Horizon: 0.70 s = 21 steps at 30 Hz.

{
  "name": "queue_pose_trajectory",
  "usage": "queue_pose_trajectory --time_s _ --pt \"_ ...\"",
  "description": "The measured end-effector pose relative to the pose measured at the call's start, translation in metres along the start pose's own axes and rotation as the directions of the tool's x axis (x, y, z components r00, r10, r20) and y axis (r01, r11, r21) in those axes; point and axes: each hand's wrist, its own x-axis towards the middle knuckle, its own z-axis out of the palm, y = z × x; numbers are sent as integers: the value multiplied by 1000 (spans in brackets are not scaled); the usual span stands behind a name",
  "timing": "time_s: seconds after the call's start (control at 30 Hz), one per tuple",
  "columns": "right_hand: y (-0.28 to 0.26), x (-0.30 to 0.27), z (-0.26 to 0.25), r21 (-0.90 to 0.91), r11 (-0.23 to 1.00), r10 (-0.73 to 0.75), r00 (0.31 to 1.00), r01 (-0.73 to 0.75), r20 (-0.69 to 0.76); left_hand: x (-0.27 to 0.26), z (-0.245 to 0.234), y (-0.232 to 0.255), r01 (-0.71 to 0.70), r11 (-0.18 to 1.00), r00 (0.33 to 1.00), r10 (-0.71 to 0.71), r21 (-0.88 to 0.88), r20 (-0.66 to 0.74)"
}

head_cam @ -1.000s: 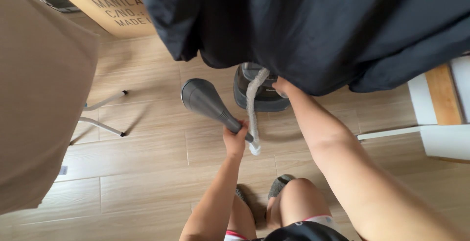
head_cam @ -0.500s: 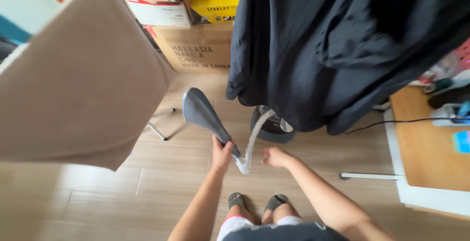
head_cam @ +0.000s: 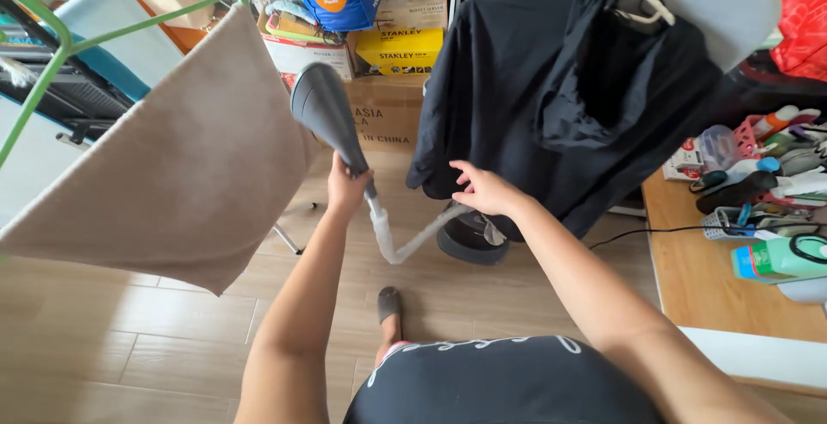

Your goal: Use a handheld garment steamer to remove wrinkles from a black jacket.

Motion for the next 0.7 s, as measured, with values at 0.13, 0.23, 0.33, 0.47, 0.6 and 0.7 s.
queue_pose_trajectory --time_s 0.13,0.23,0.33,0.47,0.6,0.7 --pt "-18 40 -4 27 999 -42 999 42 -11 74 0 1 -178 984 983 178 -2 36" --pt "-41 75 -9 14 999 -44 999 44 -13 126 10 20 -200 973 979 195 118 54" --pt "-71 109 -10 15 1000 16 1000 -16 -7 164 26 41 -218 969 974 209 112 90" --pt "-89 142 -5 -290 941 169 985 -174 -42 224 64 25 -242 969 961 233 44 150" --pt "-63 149 5 -593 721 313 932 -358 -182 258 112 21 -200 974 944 222 -109 244" --pt "-47 137 3 -610 663 423 889 -435 -175 270 141 28 -155 977 904 199 -144 379"
